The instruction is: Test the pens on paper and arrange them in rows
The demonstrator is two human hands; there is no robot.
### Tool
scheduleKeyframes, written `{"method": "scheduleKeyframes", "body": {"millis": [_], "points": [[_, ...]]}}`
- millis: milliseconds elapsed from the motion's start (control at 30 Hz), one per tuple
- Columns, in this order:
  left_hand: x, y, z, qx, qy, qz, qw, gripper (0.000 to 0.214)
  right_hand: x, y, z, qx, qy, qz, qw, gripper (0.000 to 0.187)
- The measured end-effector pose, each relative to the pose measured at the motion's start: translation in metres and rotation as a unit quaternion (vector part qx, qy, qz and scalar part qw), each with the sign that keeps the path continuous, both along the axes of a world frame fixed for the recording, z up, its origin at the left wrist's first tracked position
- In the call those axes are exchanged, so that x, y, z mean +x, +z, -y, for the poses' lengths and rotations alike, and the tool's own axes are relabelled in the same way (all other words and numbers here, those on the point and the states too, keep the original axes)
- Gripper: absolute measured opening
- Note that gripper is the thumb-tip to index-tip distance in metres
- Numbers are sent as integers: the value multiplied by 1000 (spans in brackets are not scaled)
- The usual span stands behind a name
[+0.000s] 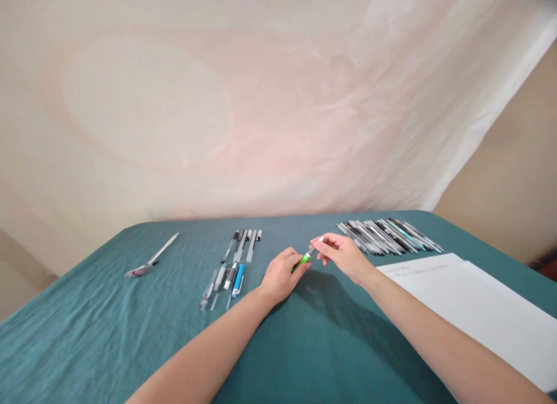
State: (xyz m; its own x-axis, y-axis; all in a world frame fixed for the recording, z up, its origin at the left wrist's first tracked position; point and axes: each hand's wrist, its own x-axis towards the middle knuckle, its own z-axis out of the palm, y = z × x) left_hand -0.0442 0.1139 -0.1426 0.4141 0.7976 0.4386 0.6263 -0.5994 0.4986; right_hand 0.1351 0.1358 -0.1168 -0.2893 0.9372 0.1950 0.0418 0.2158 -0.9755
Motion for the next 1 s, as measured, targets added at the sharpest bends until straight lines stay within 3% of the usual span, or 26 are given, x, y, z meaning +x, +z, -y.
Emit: {"method": "scheduleKeyframes", "body": {"millis": [100,267,500,733,1000], "points": [[1,0,0,0,-13,4,1000,26,1,-3,0,-6,-18,7,1000,28],[0,-2,-2,-7,4,11,1000,28,2,4,2,-22,52,-26,998,33],[0,0,-1,-3,-8,4,1000,26,2,-2,0,7,-24,9,1000,27],[-1,-2,-2,-8,3,11,1000,29,3,3,0,-4,38,-16,999,37],[0,0,0,-13,-2,11,1000,27,1,0,2,2,-28,-1,1000,30]]}}
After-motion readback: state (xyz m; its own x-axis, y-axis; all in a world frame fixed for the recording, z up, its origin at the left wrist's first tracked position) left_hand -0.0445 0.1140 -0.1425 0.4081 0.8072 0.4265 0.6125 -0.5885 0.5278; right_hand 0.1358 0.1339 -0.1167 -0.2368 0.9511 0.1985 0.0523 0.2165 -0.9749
